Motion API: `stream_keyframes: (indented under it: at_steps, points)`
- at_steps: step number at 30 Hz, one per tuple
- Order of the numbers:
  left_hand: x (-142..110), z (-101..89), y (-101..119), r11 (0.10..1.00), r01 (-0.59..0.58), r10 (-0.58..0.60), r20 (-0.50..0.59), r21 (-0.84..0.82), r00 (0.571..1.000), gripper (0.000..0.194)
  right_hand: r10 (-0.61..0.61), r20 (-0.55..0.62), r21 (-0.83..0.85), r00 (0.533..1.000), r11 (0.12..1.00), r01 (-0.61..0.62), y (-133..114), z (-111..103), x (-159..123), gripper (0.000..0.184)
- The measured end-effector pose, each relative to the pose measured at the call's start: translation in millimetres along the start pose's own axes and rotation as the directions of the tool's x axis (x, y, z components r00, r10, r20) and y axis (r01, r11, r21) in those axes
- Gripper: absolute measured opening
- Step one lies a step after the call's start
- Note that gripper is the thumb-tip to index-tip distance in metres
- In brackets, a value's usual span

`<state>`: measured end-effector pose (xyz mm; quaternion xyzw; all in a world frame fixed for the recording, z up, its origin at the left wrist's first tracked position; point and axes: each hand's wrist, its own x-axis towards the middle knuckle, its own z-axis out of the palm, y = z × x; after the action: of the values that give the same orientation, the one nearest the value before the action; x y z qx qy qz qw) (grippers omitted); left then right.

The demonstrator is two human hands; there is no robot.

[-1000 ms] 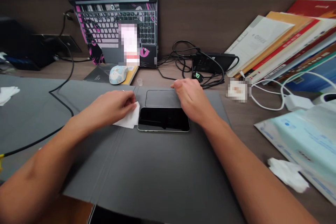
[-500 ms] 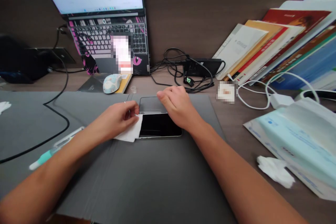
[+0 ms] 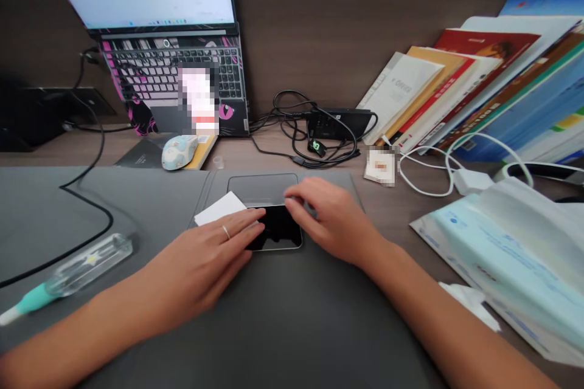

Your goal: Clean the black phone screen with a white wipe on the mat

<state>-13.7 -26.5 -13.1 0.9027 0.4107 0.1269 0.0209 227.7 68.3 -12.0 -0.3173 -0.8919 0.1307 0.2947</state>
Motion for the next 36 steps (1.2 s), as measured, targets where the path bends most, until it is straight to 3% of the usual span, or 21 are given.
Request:
stream_keyframes:
  at_steps: [3, 5, 10, 14, 19, 24, 30, 36]
  points:
    - [-13, 3.5, 0, 0.996, 0.055, -0.056, 0.011, 0.065, 0.998, 0.051, 0.113, 0.024, 0.015, 0.993, 0.993, -0.113, 7, -3, -17, 0.021]
    - [-23, 9.2, 0, 0.989, 0.116, -0.121, 0.045, 0.093, 0.992, 0.072, 0.131, 0.035, 0.011, 0.991, 0.991, -0.132, 8, -1, -21, 0.021]
    - [-23, 21.5, 4, 1.000, 0.023, -0.022, 0.191, -0.002, 0.981, 0.098, 0.132, 0.052, 0.030, 0.990, 0.991, -0.134, 4, 4, -19, 0.022]
    - [8, 24.8, 9, 0.993, -0.042, 0.067, 0.240, -0.108, 0.968, 0.096, 0.179, 0.033, 0.061, 0.983, 0.982, -0.181, 6, 2, -20, 0.025]
    - [33, 26.6, 10, 0.982, -0.098, 0.133, 0.225, -0.161, 0.965, 0.095, 0.206, 0.179, -0.016, 0.962, 0.978, -0.206, 8, -2, -20, 0.028]
    - [11, 20.3, 2, 0.982, -0.094, 0.126, 0.197, -0.163, 0.972, 0.099, 0.207, 0.295, -0.084, 0.933, 0.978, -0.190, 5, -2, -18, 0.026]
    - [-23, 4.6, -1, 0.991, -0.087, 0.111, 0.264, -0.099, 0.958, 0.113, 0.200, 0.459, -0.156, 0.866, 0.977, -0.143, 3, -8, -16, 0.021]
    - [5, 8.2, 6, 0.982, -0.087, 0.137, 0.309, -0.169, 0.941, 0.104, 0.112, 0.531, -0.119, 0.840, 0.991, -0.057, 5, -16, -15, 0.020]
